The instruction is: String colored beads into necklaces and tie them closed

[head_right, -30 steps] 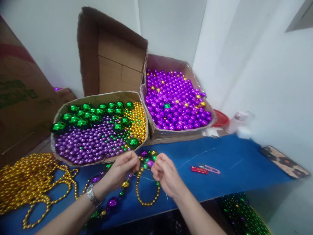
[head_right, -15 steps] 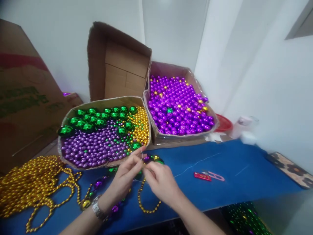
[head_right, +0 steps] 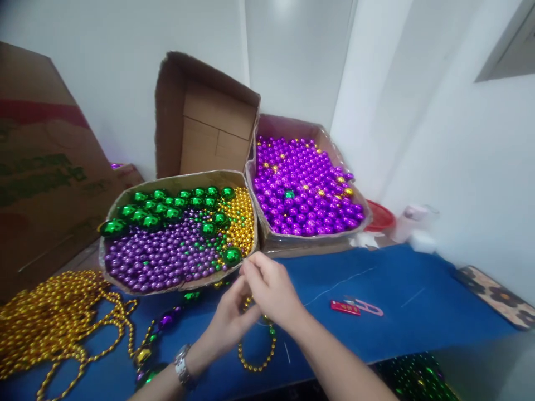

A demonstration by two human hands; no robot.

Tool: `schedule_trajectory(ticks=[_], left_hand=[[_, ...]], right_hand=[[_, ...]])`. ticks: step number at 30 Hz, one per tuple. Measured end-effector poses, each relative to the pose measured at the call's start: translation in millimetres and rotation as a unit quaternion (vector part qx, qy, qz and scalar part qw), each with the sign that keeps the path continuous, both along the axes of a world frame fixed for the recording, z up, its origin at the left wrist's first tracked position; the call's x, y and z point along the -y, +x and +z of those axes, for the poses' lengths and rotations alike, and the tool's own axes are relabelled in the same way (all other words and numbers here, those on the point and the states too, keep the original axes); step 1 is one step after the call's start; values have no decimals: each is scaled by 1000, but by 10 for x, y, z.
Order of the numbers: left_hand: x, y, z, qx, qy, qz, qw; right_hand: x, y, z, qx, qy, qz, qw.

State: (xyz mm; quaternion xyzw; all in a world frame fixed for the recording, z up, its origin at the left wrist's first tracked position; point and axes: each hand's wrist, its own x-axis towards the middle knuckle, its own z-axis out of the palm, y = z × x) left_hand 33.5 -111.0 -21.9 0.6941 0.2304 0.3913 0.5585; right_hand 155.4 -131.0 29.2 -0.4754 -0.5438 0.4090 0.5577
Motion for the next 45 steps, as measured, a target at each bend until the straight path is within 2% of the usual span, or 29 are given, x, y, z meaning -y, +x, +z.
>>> schedule_trajectory(ticks=[3, 7, 11, 14, 18, 21, 23, 26, 30, 33, 36, 40, 45], left_hand=[[-31, -22, 23, -13, 11, 40, 999], [-87, -128, 67, -31, 2, 31, 999], [-129, -191, 67, -80, -14, 5, 997], [-163, -178, 1, -71, -49, 29, 996], [-247, -182, -23, -20, -110, 79, 991], [-348, -256, 103, 49, -147, 108, 982], [-419, -317, 204, 99, -154, 137, 974], [-478, -357, 253, 113, -165, 147, 969], [-428, -279, 102, 59, -178, 105, 977], [-359, -204, -27, 8, -169, 80, 982], [-323, -174, -107, -30, -161, 61, 985], [-309, -171, -157, -47, -168, 52, 983], [-263, -152, -113, -33, -187, 51, 981]], right_hand=[[-119, 25, -57, -119, -27, -3, 993], [-258, 101, -166, -205, -59, -17, 977], [-357, 128, -297, -243, -79, -25, 967], [-387, 126, -400, -228, -84, -32, 970], [-328, 309, -539, -136, -97, -44, 985], [-207, 725, -660, -9, -106, -73, 992], [-83, 1103, -754, 104, -116, -97, 983], [166, 1640, -917, 282, -148, -101, 943], [505, 2051, -1158, 461, -201, -82, 860], [664, 2184, -1293, 544, -216, -94, 805], [737, 2279, -1359, 595, -211, -108, 768], [772, 2330, -1404, 629, -183, -100, 749], [769, 2179, -1474, 651, -137, -77, 743]])
